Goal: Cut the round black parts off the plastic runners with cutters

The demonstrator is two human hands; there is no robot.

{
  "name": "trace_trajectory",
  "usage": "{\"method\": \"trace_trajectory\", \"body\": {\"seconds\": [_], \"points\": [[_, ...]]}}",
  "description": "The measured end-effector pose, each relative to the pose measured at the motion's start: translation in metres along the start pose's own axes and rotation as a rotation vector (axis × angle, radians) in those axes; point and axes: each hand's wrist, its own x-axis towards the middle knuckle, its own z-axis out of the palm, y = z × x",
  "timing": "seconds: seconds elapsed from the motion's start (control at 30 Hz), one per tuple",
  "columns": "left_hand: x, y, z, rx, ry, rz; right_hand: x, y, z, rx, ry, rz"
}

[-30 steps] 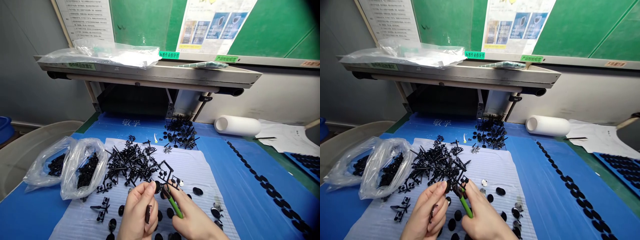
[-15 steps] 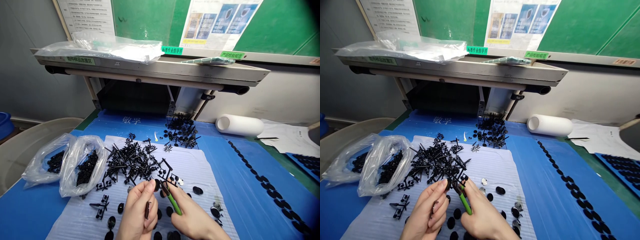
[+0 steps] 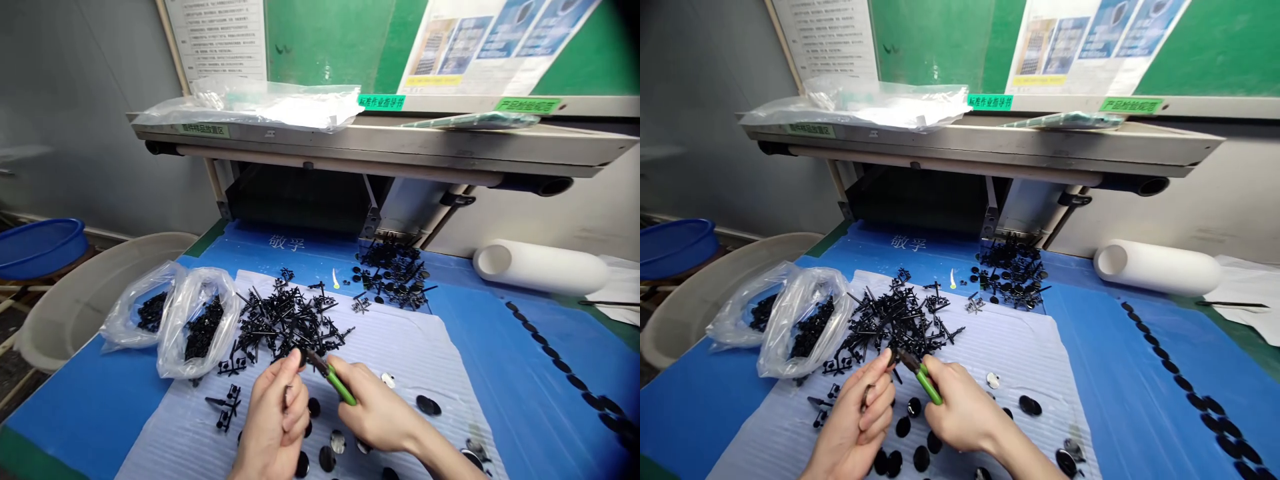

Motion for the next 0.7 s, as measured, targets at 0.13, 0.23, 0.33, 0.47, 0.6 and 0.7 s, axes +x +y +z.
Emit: {"method": "trace_trajectory", "body": {"seconds": [0.13, 0.23, 0.33, 0.47, 0.6, 0.7], "points": [[0.003, 0.005, -0.004, 0.118, 0.046, 0.069, 0.01, -0.002, -0.015, 0.112, -0.077, 0.007], [0.01, 0.001, 0.011, 0.505, 0.029, 0.197, -0.002, 0.016, -0.032, 0.337, -0.024, 0.054], [0.028, -0.018, 0.045, 1.274, -0.202, 0.399, -0.027, 0.045, -0.053, 0.606, 0.186, 0.163], [0.064, -0.074, 0.096, 1.873, -0.447, 0.515, -0.052, 0.087, -0.077, 0.608, 0.516, 0.297], [0.096, -0.126, 0.126, 2.131, -0.543, 0.502, -0.067, 0.124, -0.089, 0.477, 0.717, 0.366], [0.107, -0.14, 0.135, 2.268, -0.604, 0.49, -0.072, 0.149, -0.091, 0.412, 0.799, 0.379]]}}
